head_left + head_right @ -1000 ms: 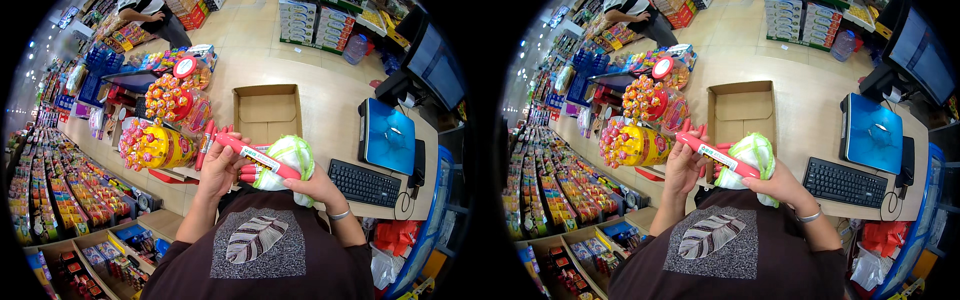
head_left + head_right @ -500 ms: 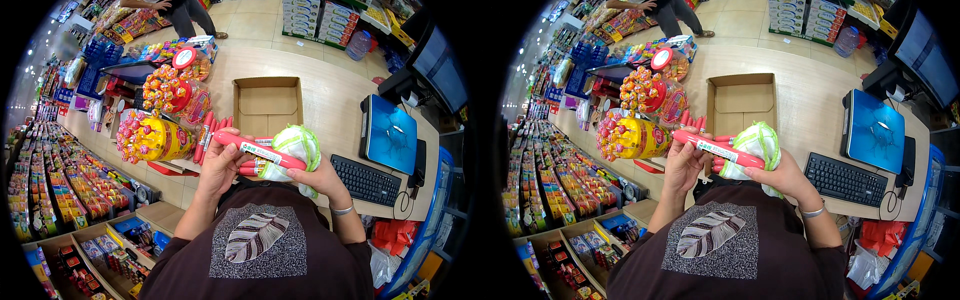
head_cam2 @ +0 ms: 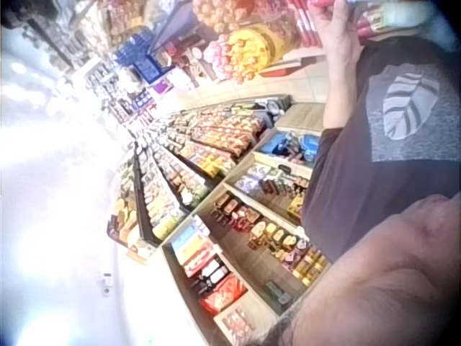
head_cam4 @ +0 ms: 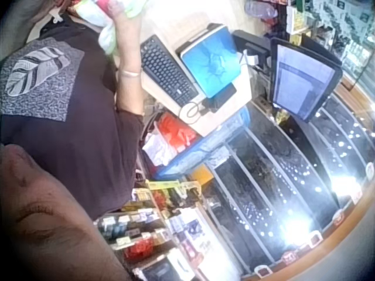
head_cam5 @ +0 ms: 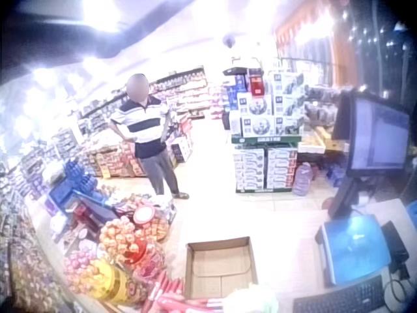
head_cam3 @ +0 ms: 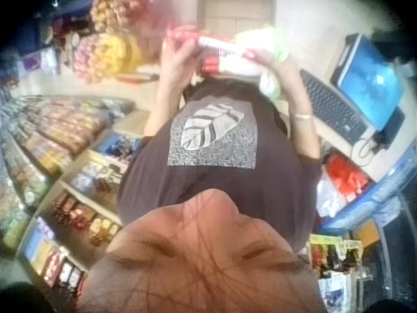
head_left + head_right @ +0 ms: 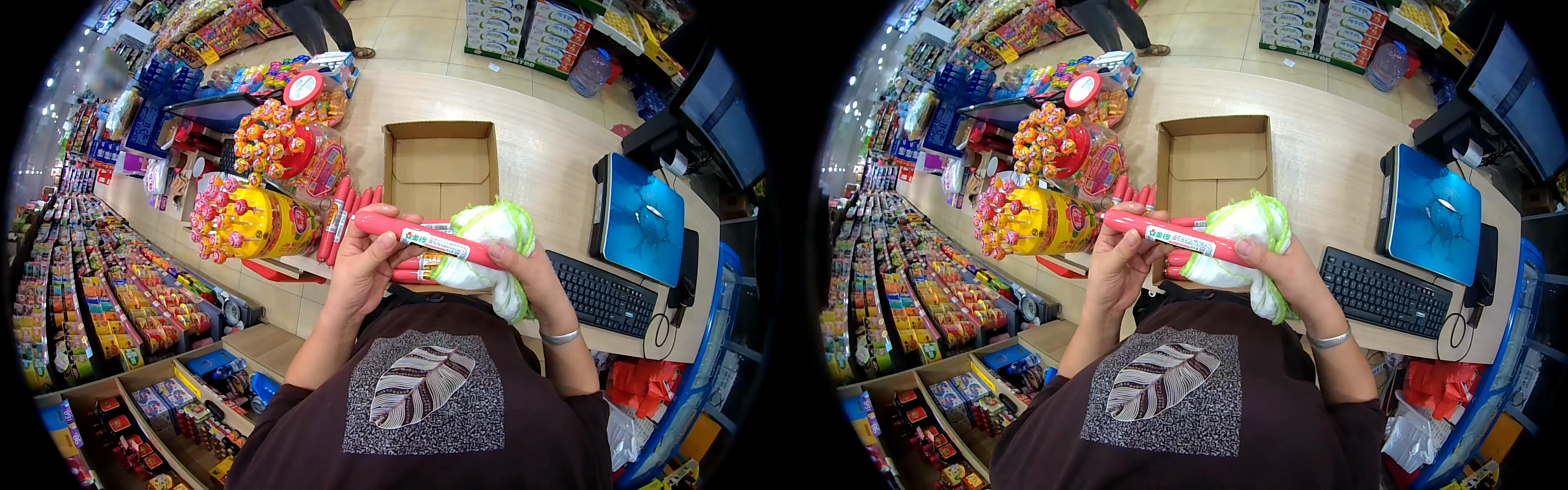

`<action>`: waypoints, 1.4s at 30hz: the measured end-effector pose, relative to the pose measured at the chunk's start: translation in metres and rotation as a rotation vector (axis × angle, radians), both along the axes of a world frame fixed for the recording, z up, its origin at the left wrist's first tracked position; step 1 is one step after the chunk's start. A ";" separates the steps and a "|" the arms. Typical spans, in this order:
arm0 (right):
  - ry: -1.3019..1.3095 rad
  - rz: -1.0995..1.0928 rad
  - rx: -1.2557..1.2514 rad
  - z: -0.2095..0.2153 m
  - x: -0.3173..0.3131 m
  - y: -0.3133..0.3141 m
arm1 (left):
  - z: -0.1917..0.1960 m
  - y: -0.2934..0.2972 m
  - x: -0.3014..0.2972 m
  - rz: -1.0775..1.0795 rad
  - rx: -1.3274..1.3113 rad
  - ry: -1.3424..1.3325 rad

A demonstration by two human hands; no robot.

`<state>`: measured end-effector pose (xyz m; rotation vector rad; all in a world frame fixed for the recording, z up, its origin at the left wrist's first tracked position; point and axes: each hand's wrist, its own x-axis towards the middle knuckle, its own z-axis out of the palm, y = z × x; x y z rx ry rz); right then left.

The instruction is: The person repeatedly wipes packaged sausages with a cloth at a checkout counter. They pick up each sausage package, wipe it with the cloth, and place it back into a cardboard box. The action is repeated for multiple sausage packages throughout the clip.

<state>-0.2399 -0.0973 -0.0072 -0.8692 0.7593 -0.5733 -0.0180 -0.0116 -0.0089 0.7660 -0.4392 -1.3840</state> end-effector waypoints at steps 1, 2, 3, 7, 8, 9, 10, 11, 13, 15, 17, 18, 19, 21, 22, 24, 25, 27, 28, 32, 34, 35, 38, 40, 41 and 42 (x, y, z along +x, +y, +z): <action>0.004 0.009 -0.009 0.002 -0.001 -0.002 | 0.000 -0.001 -0.001 -0.002 0.002 -0.002; 0.006 0.019 -0.016 0.002 0.000 -0.002 | 0.000 -0.001 -0.001 -0.002 0.006 -0.005; -0.013 0.001 -0.030 0.002 0.001 -0.001 | 0.000 -0.001 -0.001 -0.002 0.011 -0.008; -0.039 -0.038 -0.079 0.001 0.002 -0.001 | -0.001 -0.001 0.001 -0.012 0.015 0.002; -0.034 -0.039 -0.089 0.000 0.002 -0.001 | 0.000 -0.001 0.001 -0.012 0.014 0.003; -0.037 -0.042 -0.100 0.001 0.003 -0.001 | 0.000 -0.001 0.001 -0.012 0.013 0.005; -0.041 -0.046 -0.111 0.002 0.003 -0.001 | 0.000 0.000 0.002 -0.014 0.011 0.005; -0.044 -0.049 -0.123 0.003 0.004 -0.001 | 0.000 0.000 0.003 -0.016 0.009 0.006; -0.035 -0.039 -0.162 0.001 0.003 -0.001 | 0.000 0.000 0.003 -0.016 0.007 0.005; -0.019 -0.026 -0.197 0.000 0.002 -0.001 | 0.000 0.000 0.003 -0.014 0.007 0.004; 0.003 -0.011 -0.228 0.001 0.002 0.000 | -0.001 0.001 0.004 -0.017 0.007 0.008; 0.014 -0.009 -0.244 0.002 0.001 0.000 | -0.001 0.001 0.005 -0.019 0.008 0.010; 0.024 -0.008 -0.260 0.003 0.002 0.001 | -0.001 0.001 0.005 -0.018 0.013 0.011; 0.023 -0.007 -0.267 0.003 0.002 0.002 | -0.001 0.001 0.005 -0.018 0.024 0.013; 0.010 -0.008 -0.258 0.001 0.002 0.002 | -0.001 0.001 0.006 -0.018 0.021 0.017; 0.006 -0.043 -0.217 -0.001 0.003 0.002 | -0.002 0.001 0.007 -0.017 0.016 0.025; 0.015 -0.079 -0.183 -0.002 0.004 0.002 | -0.003 0.001 0.006 -0.010 0.012 0.032; 0.030 -0.172 -0.127 -0.005 0.005 0.001 | -0.004 0.001 0.006 0.006 0.006 0.042; 0.039 -0.229 -0.104 -0.008 0.006 -0.003 | -0.005 0.001 0.007 0.019 0.024 0.041; 0.313 -0.280 -0.408 -0.032 -0.004 -0.025 | -0.008 -0.001 0.008 0.069 0.096 0.032; 0.590 -0.183 -0.469 -0.032 -0.011 -0.027 | -0.010 -0.001 0.008 0.092 0.113 0.018; 0.703 -0.120 -0.517 -0.024 -0.013 -0.025 | -0.013 0.000 0.009 0.101 0.112 0.009; 0.638 0.023 -0.554 -0.023 -0.016 -0.017 | -0.019 0.000 0.011 0.126 0.137 0.001; 0.342 0.046 -0.523 -0.024 -0.007 -0.009 | -0.020 0.000 0.010 0.130 0.159 0.021; 0.166 -0.007 -0.365 -0.018 0.002 -0.006 | -0.020 -0.001 0.009 0.124 0.168 0.040; 0.091 0.000 -0.291 -0.015 0.009 -0.005 | -0.020 -0.001 0.009 0.125 0.177 0.057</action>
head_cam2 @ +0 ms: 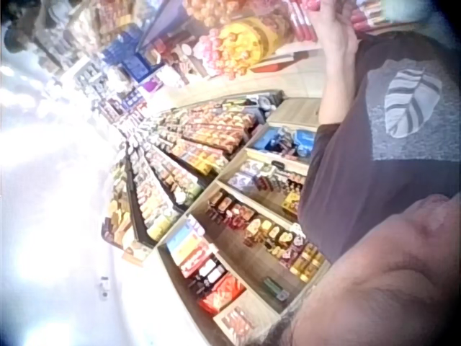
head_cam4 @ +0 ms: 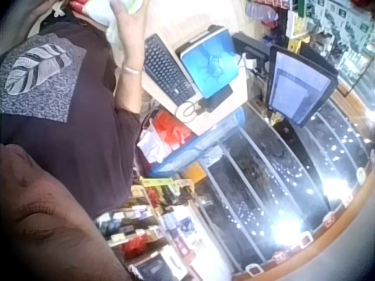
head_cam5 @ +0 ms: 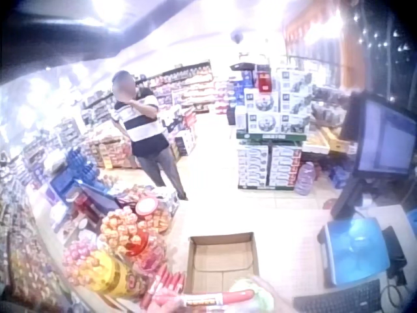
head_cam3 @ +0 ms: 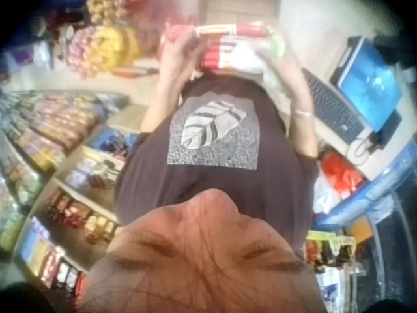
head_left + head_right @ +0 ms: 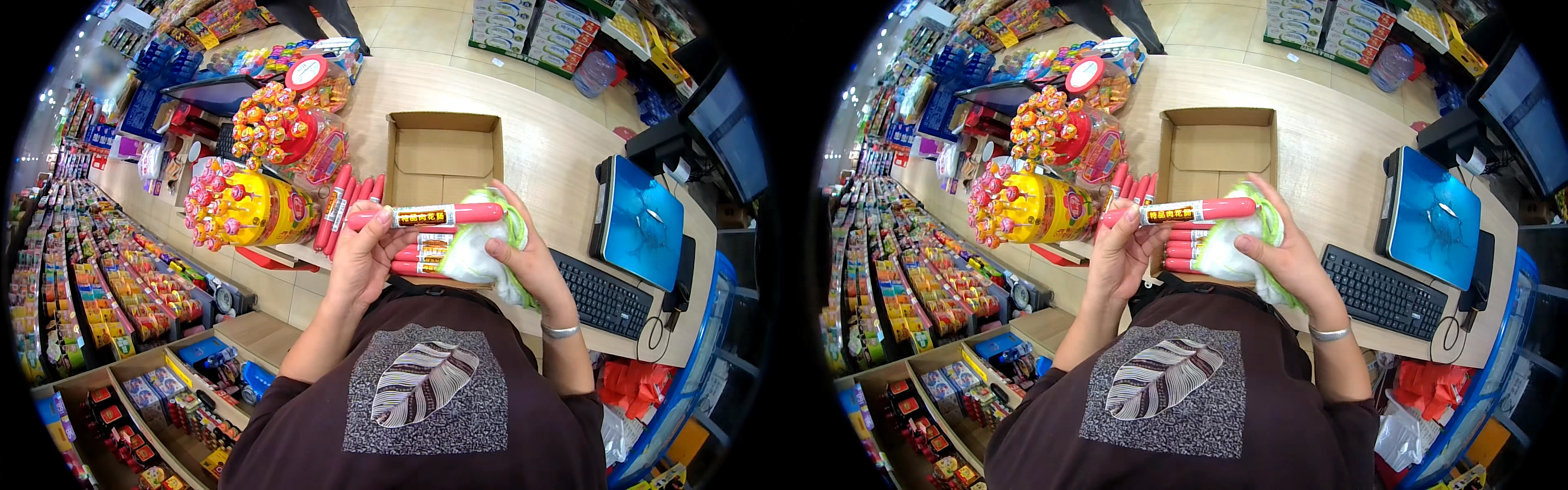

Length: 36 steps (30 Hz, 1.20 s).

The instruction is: The person repeatedly wipes packaged sausages with a cloth at a checkout counter. They pick up each sausage package, wipe it with the cloth, and place it back into a cardboard box. The action is repeated for multiple sausage packages throughout the clip.

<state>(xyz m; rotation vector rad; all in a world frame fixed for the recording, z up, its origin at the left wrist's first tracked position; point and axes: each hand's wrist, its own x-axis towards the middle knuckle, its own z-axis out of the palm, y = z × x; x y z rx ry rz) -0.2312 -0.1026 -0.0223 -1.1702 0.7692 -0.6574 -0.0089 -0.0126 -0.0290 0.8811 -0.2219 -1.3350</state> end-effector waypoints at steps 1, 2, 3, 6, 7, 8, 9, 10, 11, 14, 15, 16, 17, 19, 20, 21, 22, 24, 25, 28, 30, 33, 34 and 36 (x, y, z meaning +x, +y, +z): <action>-0.073 0.015 0.075 0.002 0.006 -0.001 | 0.000 0.001 -0.001 -0.004 0.012 0.022; -0.146 0.028 0.149 0.003 0.009 -0.003 | 0.000 0.002 -0.002 -0.009 0.024 0.043; -0.165 -0.004 0.182 0.000 0.011 -0.006 | 0.001 0.002 -0.002 -0.013 0.036 0.064; -0.209 -0.072 0.245 -0.008 0.016 -0.012 | 0.005 0.003 -0.001 -0.066 0.042 0.038; -0.214 -0.079 0.241 -0.004 0.018 -0.013 | 0.007 0.003 0.000 -0.089 0.051 0.038; -0.217 -0.087 0.236 -0.001 0.019 -0.014 | 0.010 0.004 0.001 -0.111 0.060 0.041; -0.208 -0.081 0.245 0.000 0.019 -0.014 | 0.011 0.004 0.003 -0.135 0.069 0.043; -0.198 -0.075 0.253 0.001 0.018 -0.015 | 0.009 0.005 0.006 -0.145 0.087 -0.002; -0.188 -0.065 0.260 0.002 0.017 -0.016 | 0.006 0.006 0.010 -0.151 0.102 -0.045; -0.133 -0.063 0.246 -0.010 0.013 -0.016 | 0.006 0.005 0.014 -0.167 0.128 -0.196; -0.129 -0.076 0.238 -0.010 0.013 -0.016 | 0.007 0.004 0.015 -0.171 0.134 -0.250; -0.125 -0.088 0.230 -0.010 0.014 -0.015 | 0.006 0.003 0.016 -0.173 0.154 -0.286; -0.122 -0.101 0.223 -0.009 0.014 -0.014 | 0.006 0.002 0.015 -0.175 0.175 -0.322; -0.167 -0.149 0.259 -0.003 0.020 -0.012 | 0.004 0.002 0.016 -0.190 0.207 -0.371; -0.190 -0.176 0.276 0.000 0.022 -0.011 | 0.004 0.001 0.016 -0.206 0.216 -0.385; -0.192 -0.175 0.278 0.000 0.022 -0.012 | 0.003 0.000 0.017 -0.222 0.224 -0.399; -0.194 -0.175 0.281 -0.002 0.022 -0.012 | 0.003 0.000 0.017 -0.232 0.228 -0.387; -0.197 -0.164 0.284 -0.006 0.021 -0.013 | 0.003 0.001 0.019 -0.254 0.237 -0.364; -0.198 -0.155 0.283 -0.008 0.021 -0.014 | 0.002 0.001 0.019 -0.253 0.237 -0.372; -0.195 -0.139 0.265 -0.006 0.023 -0.014 | 0.003 0.001 0.019 -0.280 0.240 -0.365; -0.203 -0.133 0.255 -0.006 0.024 -0.012 | 0.008 0.001 0.021 -0.345 0.245 -0.327; -0.224 -0.125 0.258 -0.005 0.027 -0.010 | 0.005 0.004 0.023 -0.411 0.232 -0.259; -0.228 -0.125 0.263 -0.004 0.028 -0.009 | 0.005 0.005 0.023 -0.442 0.242 -0.241; -0.229 -0.119 0.265 -0.003 0.029 -0.009 | 0.007 0.006 0.024 -0.498 0.260 -0.205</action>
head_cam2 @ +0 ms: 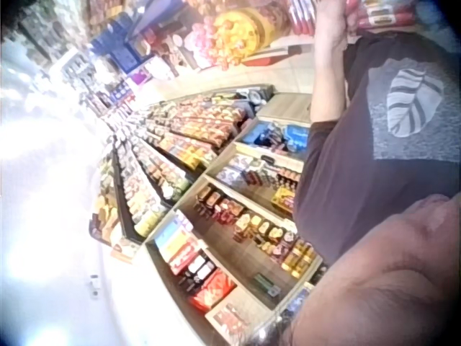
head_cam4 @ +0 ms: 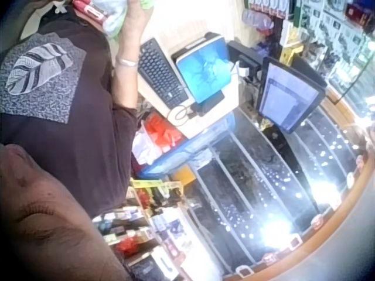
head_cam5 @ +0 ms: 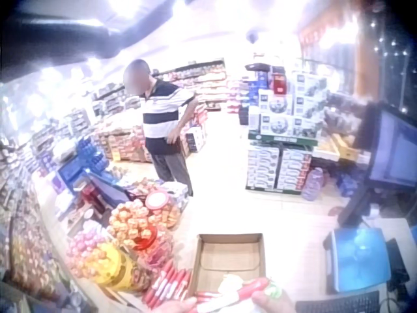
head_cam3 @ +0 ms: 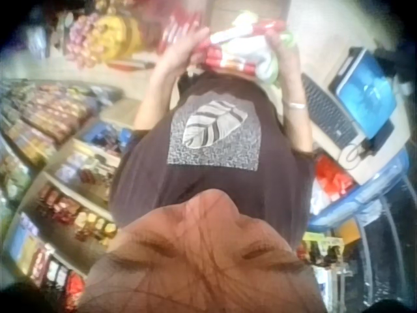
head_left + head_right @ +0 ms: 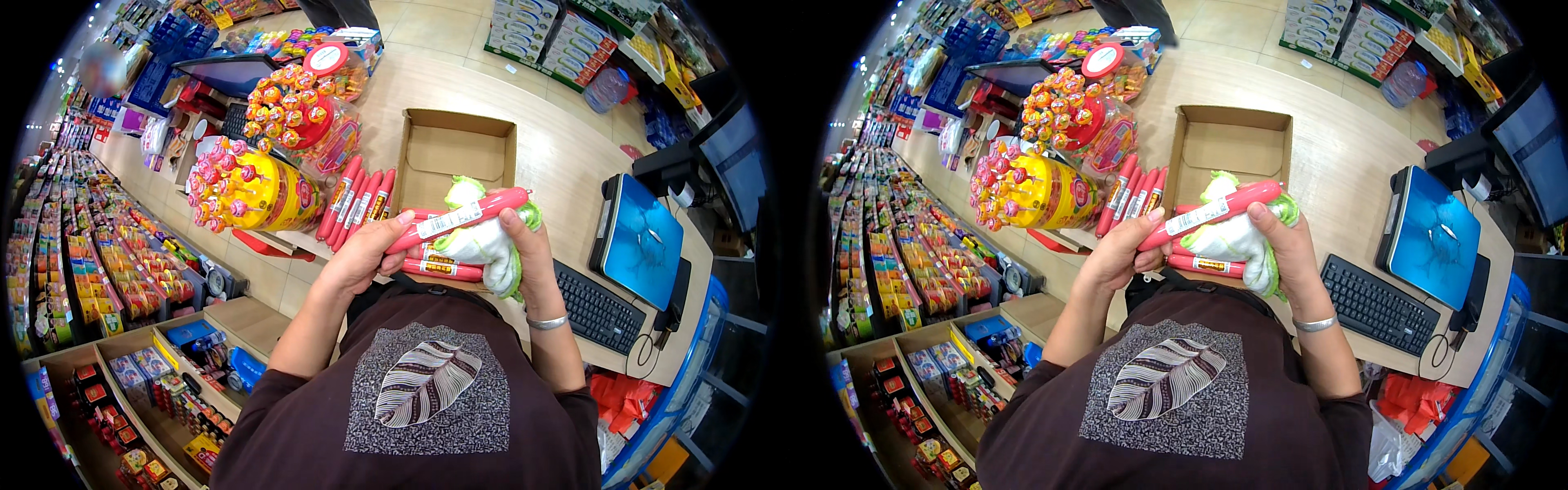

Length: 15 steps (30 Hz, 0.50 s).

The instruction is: The person repeatedly wipes packaged sausages with a cloth at a checkout counter. They pick up each sausage package, wipe it with the cloth, and place it back into a cardboard box. The action is repeated for multiple sausage packages throughout the clip.

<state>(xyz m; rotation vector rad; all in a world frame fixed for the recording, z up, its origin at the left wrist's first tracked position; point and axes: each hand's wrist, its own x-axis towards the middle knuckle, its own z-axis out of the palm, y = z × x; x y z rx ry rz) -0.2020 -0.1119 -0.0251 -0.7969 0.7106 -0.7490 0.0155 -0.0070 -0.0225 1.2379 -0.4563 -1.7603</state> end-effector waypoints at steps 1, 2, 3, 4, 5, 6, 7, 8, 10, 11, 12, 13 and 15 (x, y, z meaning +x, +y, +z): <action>0.004 0.004 -0.002 -0.001 0.000 0.000 | 0.000 0.000 0.000 -0.007 -0.003 -0.009; 0.008 0.010 -0.005 -0.001 0.000 0.000 | 0.000 0.001 0.000 -0.012 -0.006 -0.018; 0.021 0.014 -0.006 -0.002 0.001 0.001 | 0.000 0.001 0.000 -0.018 -0.010 -0.027; 0.033 0.018 -0.007 -0.002 0.002 0.003 | 0.002 0.000 0.000 -0.031 -0.022 -0.049; 0.048 0.023 -0.007 -0.003 0.002 0.005 | 0.006 -0.002 -0.001 -0.043 -0.033 -0.068; 0.039 0.025 -0.005 -0.004 0.003 0.007 | 0.009 -0.004 -0.001 -0.055 -0.043 -0.087; 0.030 0.027 -0.004 -0.006 0.005 0.010 | 0.010 -0.005 0.001 -0.064 -0.058 -0.104; 0.023 0.031 -0.004 -0.008 0.006 0.012 | 0.010 -0.006 0.003 -0.070 -0.074 -0.119; 0.002 0.010 -0.008 -0.009 0.008 0.015 | 0.013 -0.007 0.003 -0.038 -0.093 -0.156; -0.003 -0.002 -0.010 -0.008 0.008 0.018 | 0.015 -0.008 0.002 -0.002 -0.097 -0.178; -0.008 -0.014 -0.013 -0.007 0.009 0.020 | 0.016 -0.009 0.001 0.034 -0.100 -0.200; -0.024 -0.036 -0.008 -0.007 0.011 0.022 | 0.011 -0.008 0.003 0.045 -0.147 -0.135; -0.022 -0.057 0.014 -0.003 0.013 0.026 | 0.018 -0.007 0.003 0.030 -0.181 -0.126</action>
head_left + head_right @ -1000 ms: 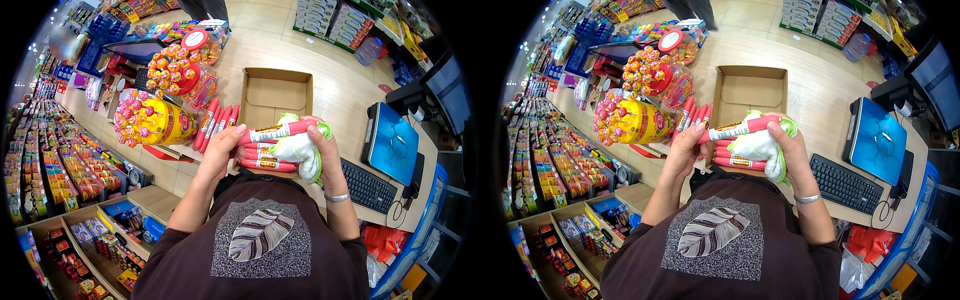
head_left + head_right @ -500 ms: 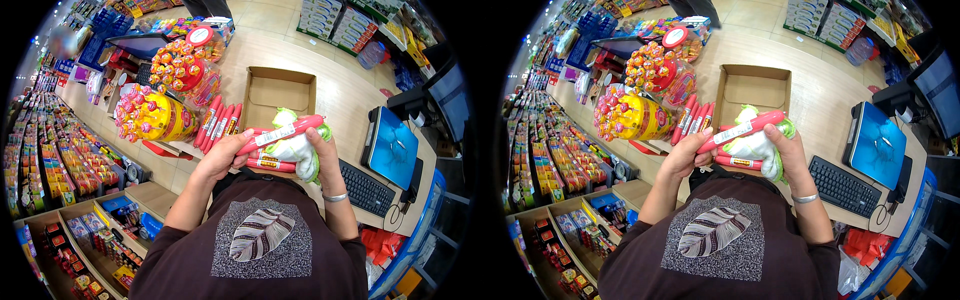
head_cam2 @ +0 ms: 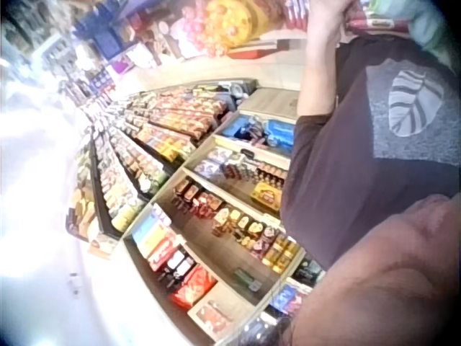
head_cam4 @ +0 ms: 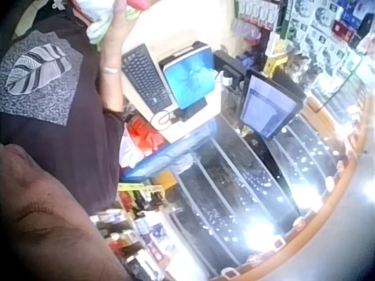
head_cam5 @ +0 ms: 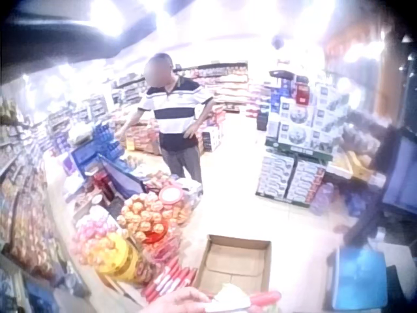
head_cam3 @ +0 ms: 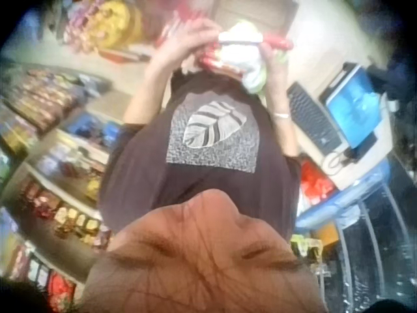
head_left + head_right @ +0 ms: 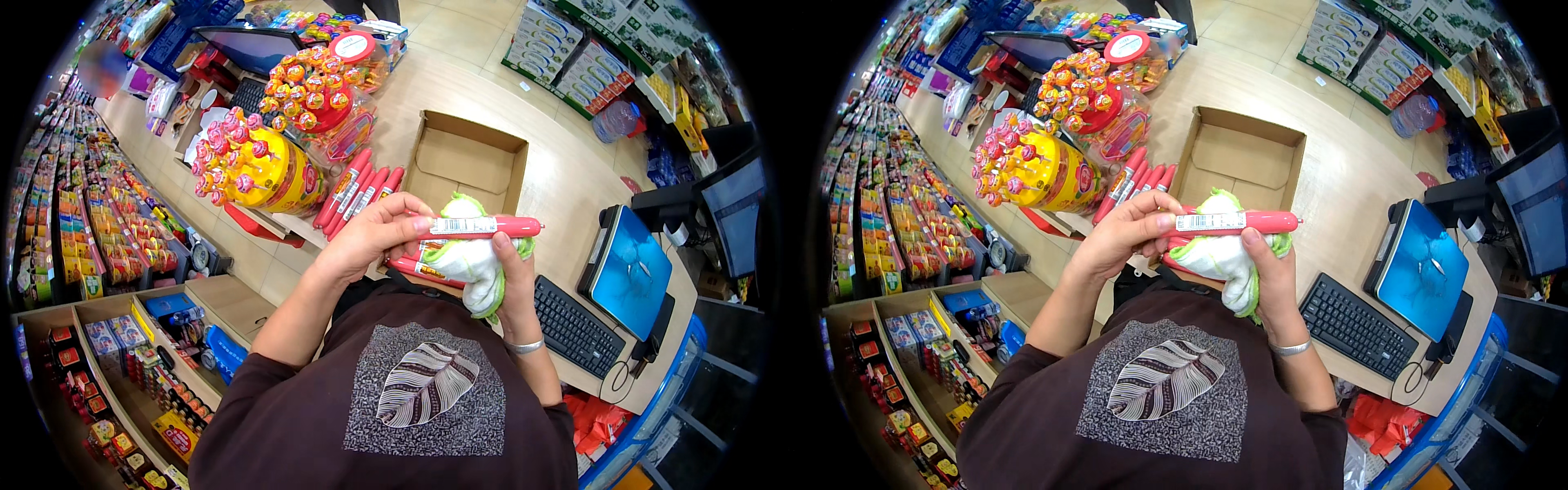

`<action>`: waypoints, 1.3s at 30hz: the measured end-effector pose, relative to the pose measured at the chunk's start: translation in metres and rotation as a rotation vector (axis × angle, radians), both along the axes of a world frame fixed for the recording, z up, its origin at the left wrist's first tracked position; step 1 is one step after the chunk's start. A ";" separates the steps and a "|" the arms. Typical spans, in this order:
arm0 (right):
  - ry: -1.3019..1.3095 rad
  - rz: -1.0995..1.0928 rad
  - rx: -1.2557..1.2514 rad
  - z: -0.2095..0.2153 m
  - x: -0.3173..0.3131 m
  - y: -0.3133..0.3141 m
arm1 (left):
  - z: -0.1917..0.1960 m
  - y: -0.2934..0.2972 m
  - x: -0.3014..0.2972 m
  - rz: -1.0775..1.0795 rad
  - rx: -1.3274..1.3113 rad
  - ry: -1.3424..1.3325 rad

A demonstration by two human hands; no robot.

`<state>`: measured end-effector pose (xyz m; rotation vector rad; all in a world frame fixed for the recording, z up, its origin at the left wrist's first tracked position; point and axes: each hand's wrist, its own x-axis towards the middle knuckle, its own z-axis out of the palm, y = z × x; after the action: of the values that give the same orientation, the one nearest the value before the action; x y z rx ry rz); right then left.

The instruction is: The person repeatedly wipes packaged sausages with a cloth at a checkout counter. They pick up each sausage package, wipe it with the cloth, and place it back into a cardboard box. The action is repeated for multiple sausage packages throughout the clip.

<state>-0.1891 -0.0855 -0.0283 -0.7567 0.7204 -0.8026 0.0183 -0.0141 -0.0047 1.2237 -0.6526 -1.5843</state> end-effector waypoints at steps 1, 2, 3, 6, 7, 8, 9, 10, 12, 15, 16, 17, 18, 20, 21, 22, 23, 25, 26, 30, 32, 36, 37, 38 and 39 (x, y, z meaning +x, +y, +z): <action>0.001 -0.011 0.011 0.002 0.000 0.001 | 0.004 0.000 0.000 -0.009 -0.017 0.003; 0.003 -0.007 0.010 0.002 0.000 0.002 | 0.006 0.001 -0.002 0.011 -0.032 -0.003; 0.006 -0.004 0.009 0.002 0.000 0.002 | 0.007 0.002 -0.004 0.030 -0.048 -0.009; 0.018 0.002 -0.030 0.003 0.000 0.004 | 0.010 0.005 -0.005 0.044 -0.080 -0.053; 0.023 0.003 -0.049 0.004 0.000 0.005 | 0.011 0.007 -0.005 0.041 -0.088 -0.071; 0.028 -0.003 -0.055 0.005 0.000 0.006 | 0.011 0.007 -0.005 0.048 -0.092 -0.094; 0.033 -0.009 -0.061 0.006 0.000 0.007 | 0.011 0.009 -0.006 0.054 -0.096 -0.118; 0.038 -0.015 -0.067 0.007 0.000 0.009 | 0.011 0.009 -0.007 0.061 -0.100 -0.142; 0.024 -0.004 -0.076 0.009 0.001 0.010 | 0.012 0.011 -0.007 0.072 -0.114 -0.181; 0.003 -0.005 -0.075 0.008 0.000 0.012 | 0.018 0.011 -0.007 0.064 -0.113 -0.185; -0.003 -0.009 -0.073 0.007 0.000 0.013 | 0.019 0.011 -0.007 0.058 -0.109 -0.178; -0.005 -0.014 -0.074 0.008 0.000 0.014 | 0.019 0.011 -0.007 0.060 -0.118 -0.202; -0.006 -0.019 -0.074 0.008 0.000 0.015 | 0.018 0.011 -0.006 0.061 -0.126 -0.227; -0.009 -0.023 -0.067 0.009 0.001 0.016 | 0.018 0.011 -0.005 0.056 -0.119 -0.233; -0.011 -0.022 -0.058 0.009 0.001 0.016 | 0.018 0.011 -0.004 0.049 -0.103 -0.215; -0.013 -0.021 -0.050 0.009 0.001 0.016 | 0.019 0.010 -0.003 0.042 -0.088 -0.197; -0.015 -0.019 -0.054 0.009 0.001 0.016 | 0.018 0.010 -0.003 0.043 -0.095 -0.202; -0.019 -0.014 -0.063 0.008 0.000 0.015 | 0.018 0.009 -0.003 0.044 -0.109 -0.213; -0.016 -0.015 -0.065 0.008 0.000 0.015 | 0.017 0.009 -0.002 0.042 -0.104 -0.213; -0.020 -0.010 -0.075 0.006 0.000 0.014 | 0.017 0.008 -0.002 0.043 -0.128 -0.234; -0.024 -0.008 -0.066 0.005 0.000 0.013 | 0.017 0.008 -0.003 0.046 -0.141 -0.242; -0.046 0.008 -0.016 0.005 0.000 0.010 | 0.016 0.008 -0.006 0.042 -0.159 -0.233; -0.058 0.016 -0.001 0.005 0.000 0.010 | 0.016 0.009 -0.006 0.040 -0.171 -0.231; -0.061 0.019 0.005 0.004 0.000 0.009 | 0.016 0.009 -0.006 0.034 -0.169 -0.242; -0.064 0.023 0.011 0.003 -0.001 0.008 | 0.016 0.008 -0.006 0.028 -0.167 -0.253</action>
<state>-0.1897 -0.0772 -0.0255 -0.7254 0.6571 -0.7977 0.0125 -0.0057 0.0115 1.3118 -0.9065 -1.3338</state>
